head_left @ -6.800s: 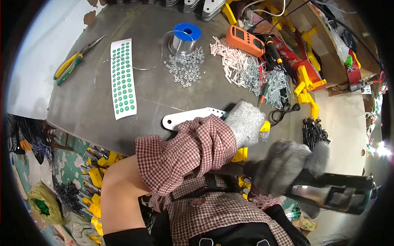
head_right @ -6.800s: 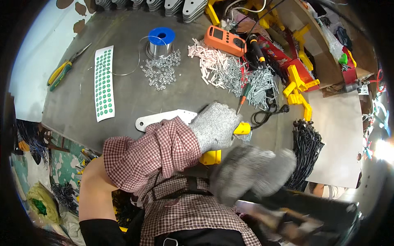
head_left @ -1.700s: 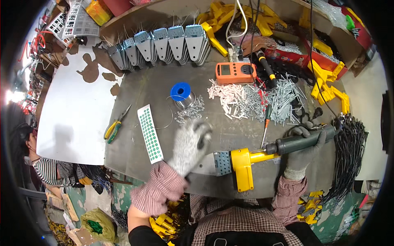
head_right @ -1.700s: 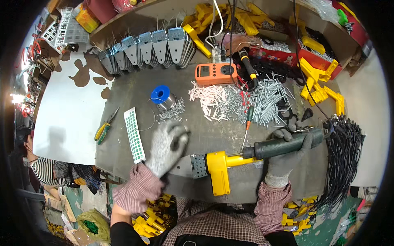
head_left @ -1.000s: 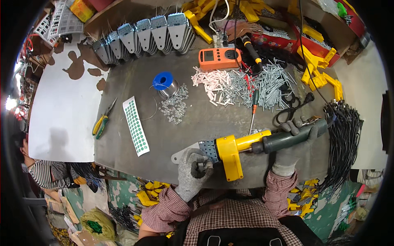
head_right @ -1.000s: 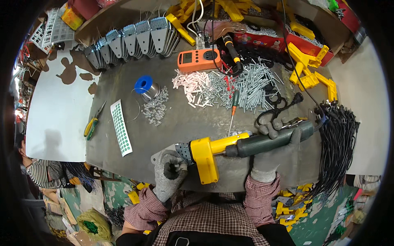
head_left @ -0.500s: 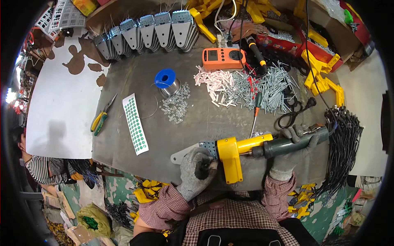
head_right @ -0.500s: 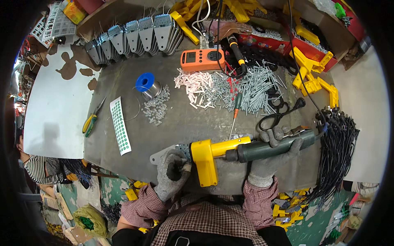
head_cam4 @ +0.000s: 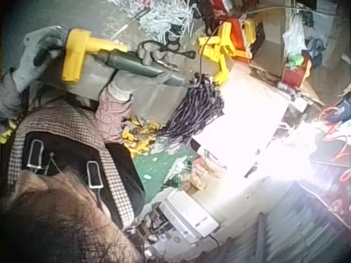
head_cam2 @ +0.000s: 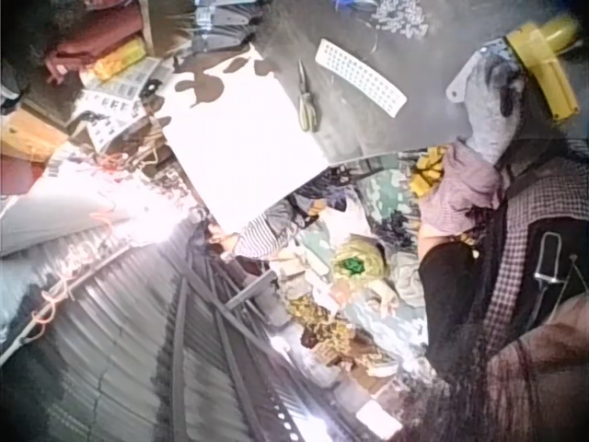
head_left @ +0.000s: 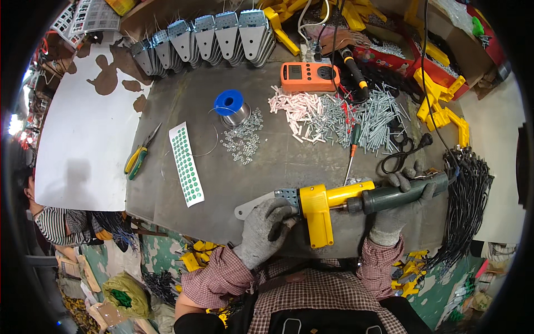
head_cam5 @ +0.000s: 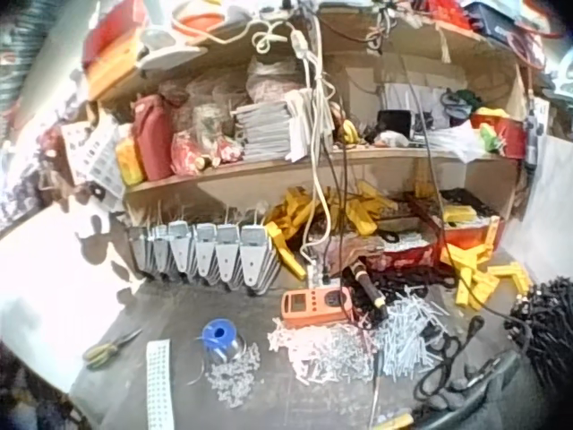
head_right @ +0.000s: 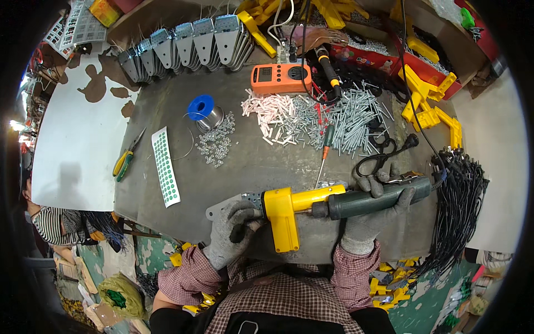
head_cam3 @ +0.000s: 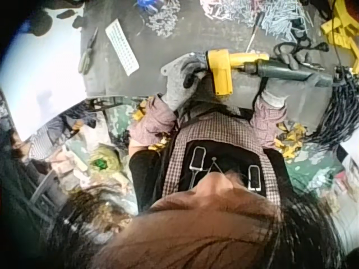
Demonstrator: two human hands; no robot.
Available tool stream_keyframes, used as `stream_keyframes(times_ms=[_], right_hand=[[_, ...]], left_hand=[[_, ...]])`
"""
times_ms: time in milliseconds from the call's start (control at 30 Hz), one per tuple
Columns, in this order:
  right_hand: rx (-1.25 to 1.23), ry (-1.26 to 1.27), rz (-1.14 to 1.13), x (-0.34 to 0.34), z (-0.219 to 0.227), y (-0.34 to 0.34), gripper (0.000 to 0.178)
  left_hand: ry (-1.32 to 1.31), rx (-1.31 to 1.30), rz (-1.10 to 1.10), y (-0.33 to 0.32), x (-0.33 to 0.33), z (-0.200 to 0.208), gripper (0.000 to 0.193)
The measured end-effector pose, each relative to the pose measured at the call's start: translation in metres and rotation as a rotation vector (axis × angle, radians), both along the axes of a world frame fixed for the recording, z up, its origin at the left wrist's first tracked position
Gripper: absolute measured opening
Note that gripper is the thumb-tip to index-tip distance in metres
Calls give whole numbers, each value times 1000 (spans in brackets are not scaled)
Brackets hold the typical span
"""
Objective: The person solders wires onto a metal component using a soldering iron, fits the parts into a plastic casing, and fastens the assembly together with an electric screwdriver.
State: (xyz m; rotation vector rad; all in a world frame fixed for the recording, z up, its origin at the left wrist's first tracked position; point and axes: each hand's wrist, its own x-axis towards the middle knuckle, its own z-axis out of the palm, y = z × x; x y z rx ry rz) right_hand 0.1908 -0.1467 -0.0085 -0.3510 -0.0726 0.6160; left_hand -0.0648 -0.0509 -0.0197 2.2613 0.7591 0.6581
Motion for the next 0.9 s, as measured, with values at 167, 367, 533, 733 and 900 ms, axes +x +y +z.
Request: stream_keyframes(times_ms=[167,367,533,733,900], right_hand=[[7,10,14,-1,3,2,45],[123,-91,80,13,-14,-4,43],[162,-39,78,6,-10,-2,41],[148,8,43,7,-8,1,38],[124,80,15,4,-8,4,39]], left_hand=[[-38,26,23,-3,0,-7,19],[-147,-79,-1,-4,-1,-16,21],[-134,-53,14,-6,-5,-19,22],[-180,-215,-14,2,-4,-11,22],[1,-176,-10,9,-1,1,21]])
